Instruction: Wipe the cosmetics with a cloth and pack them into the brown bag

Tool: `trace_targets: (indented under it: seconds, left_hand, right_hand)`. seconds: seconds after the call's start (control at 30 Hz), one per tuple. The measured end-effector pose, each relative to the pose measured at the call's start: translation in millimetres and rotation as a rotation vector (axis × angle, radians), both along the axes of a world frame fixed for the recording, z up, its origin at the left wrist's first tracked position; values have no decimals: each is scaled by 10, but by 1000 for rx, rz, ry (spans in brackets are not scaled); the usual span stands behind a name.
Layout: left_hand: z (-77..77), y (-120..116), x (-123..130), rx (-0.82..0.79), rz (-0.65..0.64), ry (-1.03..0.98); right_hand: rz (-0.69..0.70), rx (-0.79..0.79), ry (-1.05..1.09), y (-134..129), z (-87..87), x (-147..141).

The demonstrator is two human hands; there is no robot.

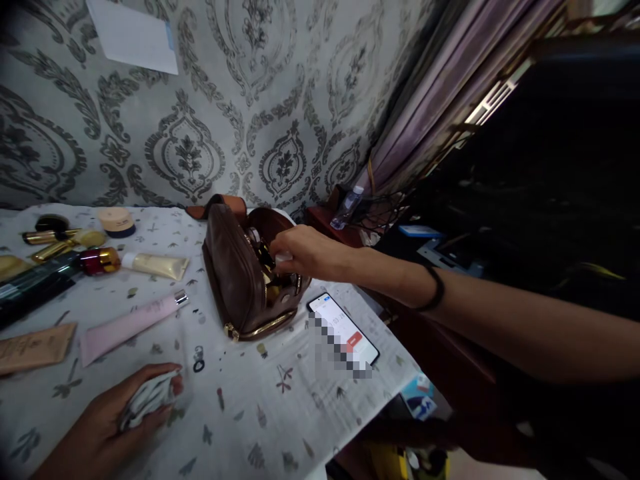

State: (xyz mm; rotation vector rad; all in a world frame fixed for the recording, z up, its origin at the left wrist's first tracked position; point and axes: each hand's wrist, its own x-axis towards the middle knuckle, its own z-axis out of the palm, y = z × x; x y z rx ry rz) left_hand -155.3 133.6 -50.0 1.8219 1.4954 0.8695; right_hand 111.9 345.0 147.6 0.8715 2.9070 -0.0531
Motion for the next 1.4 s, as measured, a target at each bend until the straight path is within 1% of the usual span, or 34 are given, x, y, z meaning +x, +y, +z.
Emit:
trace_targets:
  seconds: [0.07,0.2,0.3,0.4,0.47,0.5,0.53,0.57,0.6,0.63,0.67,0.73,0.8,0.83,0.9,0.93,1.0,1.1,1.17,1.27,1.4]
  left_hand:
    - [-9,3,-5,1,-4,-2]
    - [-12,12,-7,-4,22,6]
    - [-26,17,7,0,47,-8]
    - [-52,-3,25,12,50,-18]
    - [-12,-22,40,-13,70,-29]
    - [48,-20,51,-35,95,-40]
    - [143,-2,67,-46,118,-51]
    - [275,37,93,-35,138,-58]
    - [439,103,129,-6,141,-56]
    - [628,197,181,95,96,-27]
    - [831,318,248,220,35,20]
    - [1222,626,433,416,-111,161]
    - [1521,966,665,569,-270,365]
    - [1623,1125,787,571,-365,502]
    - [1739,1382,1014,496,-534,766]
    - [1764,1473,1111,467,-587,871]
    - [1776,1580,1269,437,-670,1029]
    - [1745,1626,1431,406,-741,1185]
    - [1696,1637,1510,361,-763,1256]
    - [1584,1659,1588,326,-774,1285]
    - [1450,1672,1602,371,-719,1221]
  right_hand:
    - [-35,-12,40,-18,3,100]
    - [12,-15,48,-81,90,156]
    - [39,8,-9,-127,163,64]
    - [46,28,-136,-183,211,-85]
    - [50,23,-207,-217,234,-165]
    - [51,18,-225,-229,247,-190]
    - [54,15,-233,-236,260,-203]
    - [58,17,-237,-237,272,-207]
    - [60,26,-238,-233,284,-202]
    - [60,40,-242,-225,293,-192]
    - [57,54,-248,-213,297,-178]
    - [50,73,-262,-182,293,-148]
    - [50,88,-262,-147,274,-117]
    - [57,94,-256,-129,261,-102]
    - [82,106,-241,-93,237,-69]
    - [92,111,-232,-75,226,-52]
    - [120,114,-203,-36,208,-19]
    - [165,118,-151,18,186,21]
    - [162,123,-132,42,175,40]
    - [129,130,-95,52,163,59]
    - [128,123,-45,46,145,70]
